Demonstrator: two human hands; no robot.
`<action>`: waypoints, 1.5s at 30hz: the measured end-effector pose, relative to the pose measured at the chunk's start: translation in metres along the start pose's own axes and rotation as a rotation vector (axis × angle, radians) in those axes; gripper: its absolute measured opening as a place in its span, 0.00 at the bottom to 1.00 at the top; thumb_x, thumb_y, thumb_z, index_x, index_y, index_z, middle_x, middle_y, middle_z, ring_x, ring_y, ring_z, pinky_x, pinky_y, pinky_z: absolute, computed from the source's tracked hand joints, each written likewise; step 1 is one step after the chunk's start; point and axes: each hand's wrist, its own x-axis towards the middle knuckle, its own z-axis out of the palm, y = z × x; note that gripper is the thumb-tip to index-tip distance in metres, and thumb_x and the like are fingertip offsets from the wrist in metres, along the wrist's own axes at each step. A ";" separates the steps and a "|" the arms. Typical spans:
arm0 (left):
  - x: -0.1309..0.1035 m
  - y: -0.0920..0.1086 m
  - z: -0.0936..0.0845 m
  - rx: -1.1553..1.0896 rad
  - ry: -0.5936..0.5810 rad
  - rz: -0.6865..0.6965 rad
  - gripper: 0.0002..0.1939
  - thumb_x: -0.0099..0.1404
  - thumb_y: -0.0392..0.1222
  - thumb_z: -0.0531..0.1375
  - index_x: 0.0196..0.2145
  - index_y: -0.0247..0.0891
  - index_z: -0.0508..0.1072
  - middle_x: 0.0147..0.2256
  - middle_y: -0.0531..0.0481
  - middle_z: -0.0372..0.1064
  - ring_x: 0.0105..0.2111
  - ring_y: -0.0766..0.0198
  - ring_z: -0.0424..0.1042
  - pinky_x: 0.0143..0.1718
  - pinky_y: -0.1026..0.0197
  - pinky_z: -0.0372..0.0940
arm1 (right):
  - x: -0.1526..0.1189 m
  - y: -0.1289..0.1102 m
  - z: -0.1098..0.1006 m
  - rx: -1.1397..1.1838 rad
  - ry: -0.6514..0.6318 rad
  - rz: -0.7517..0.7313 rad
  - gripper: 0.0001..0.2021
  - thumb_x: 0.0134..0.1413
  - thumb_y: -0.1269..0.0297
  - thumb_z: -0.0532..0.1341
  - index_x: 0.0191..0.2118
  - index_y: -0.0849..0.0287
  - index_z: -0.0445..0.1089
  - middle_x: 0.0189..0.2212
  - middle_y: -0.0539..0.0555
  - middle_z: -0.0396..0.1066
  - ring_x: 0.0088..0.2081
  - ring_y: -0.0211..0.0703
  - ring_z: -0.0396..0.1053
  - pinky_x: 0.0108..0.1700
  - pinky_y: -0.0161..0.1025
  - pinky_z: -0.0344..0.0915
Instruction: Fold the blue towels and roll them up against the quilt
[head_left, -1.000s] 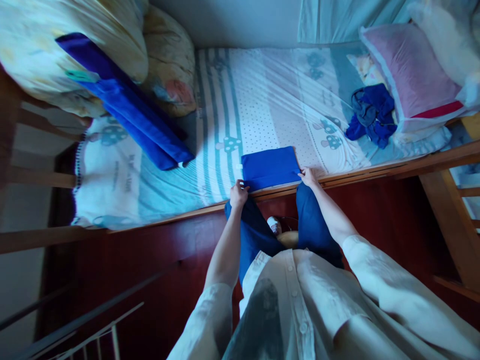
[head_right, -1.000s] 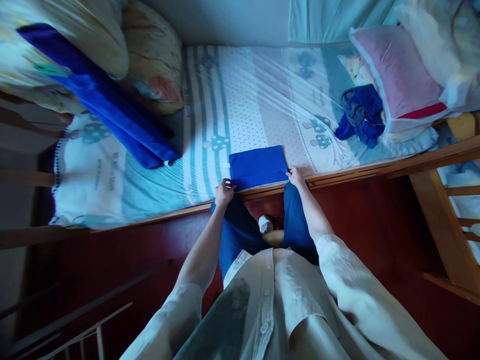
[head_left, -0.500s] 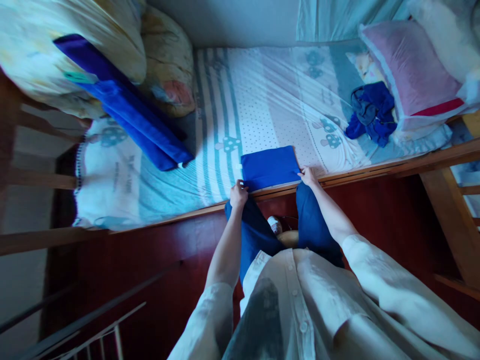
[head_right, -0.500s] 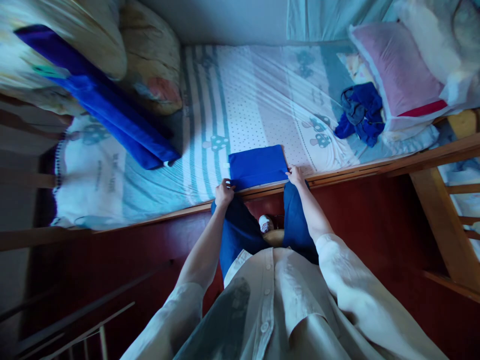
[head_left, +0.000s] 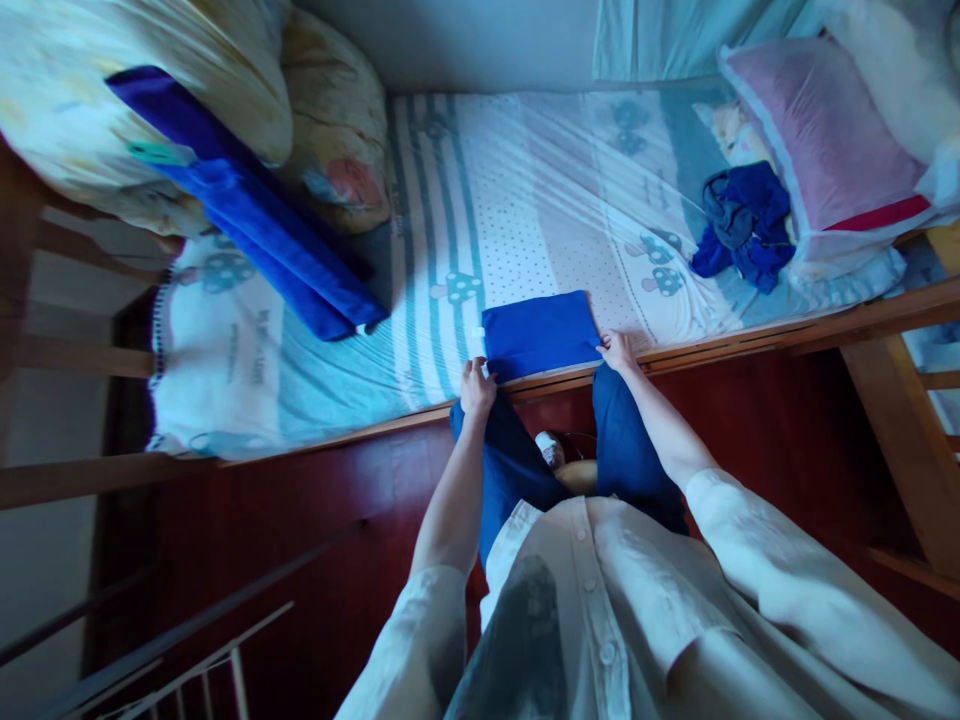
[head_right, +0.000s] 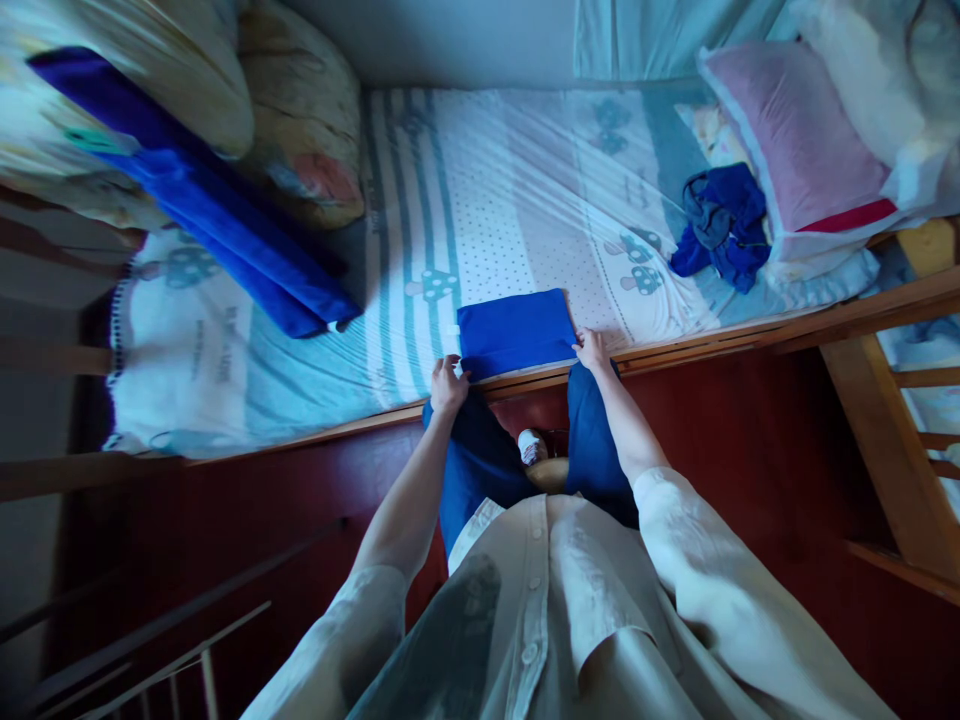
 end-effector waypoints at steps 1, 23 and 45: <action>0.000 0.000 0.000 0.000 0.009 0.034 0.20 0.64 0.34 0.57 0.54 0.38 0.70 0.55 0.37 0.72 0.57 0.51 0.71 0.61 0.52 0.65 | -0.001 0.000 0.000 -0.004 0.017 -0.030 0.15 0.56 0.72 0.66 0.50 0.60 0.76 0.45 0.58 0.79 0.46 0.47 0.77 0.53 0.42 0.72; -0.002 0.002 0.003 0.114 -0.192 0.165 0.38 0.59 0.32 0.62 0.68 0.40 0.63 0.68 0.41 0.60 0.68 0.48 0.59 0.68 0.49 0.57 | -0.004 -0.006 -0.001 -0.164 -0.189 -0.245 0.35 0.48 0.69 0.74 0.64 0.55 0.70 0.62 0.60 0.70 0.62 0.54 0.69 0.66 0.49 0.64; -0.024 0.017 -0.014 0.246 -0.187 0.084 0.29 0.68 0.32 0.53 0.65 0.42 0.68 0.64 0.40 0.66 0.65 0.52 0.64 0.66 0.48 0.59 | -0.038 -0.035 -0.016 -0.262 -0.156 -0.074 0.22 0.67 0.73 0.56 0.62 0.54 0.72 0.59 0.59 0.72 0.60 0.52 0.70 0.65 0.47 0.65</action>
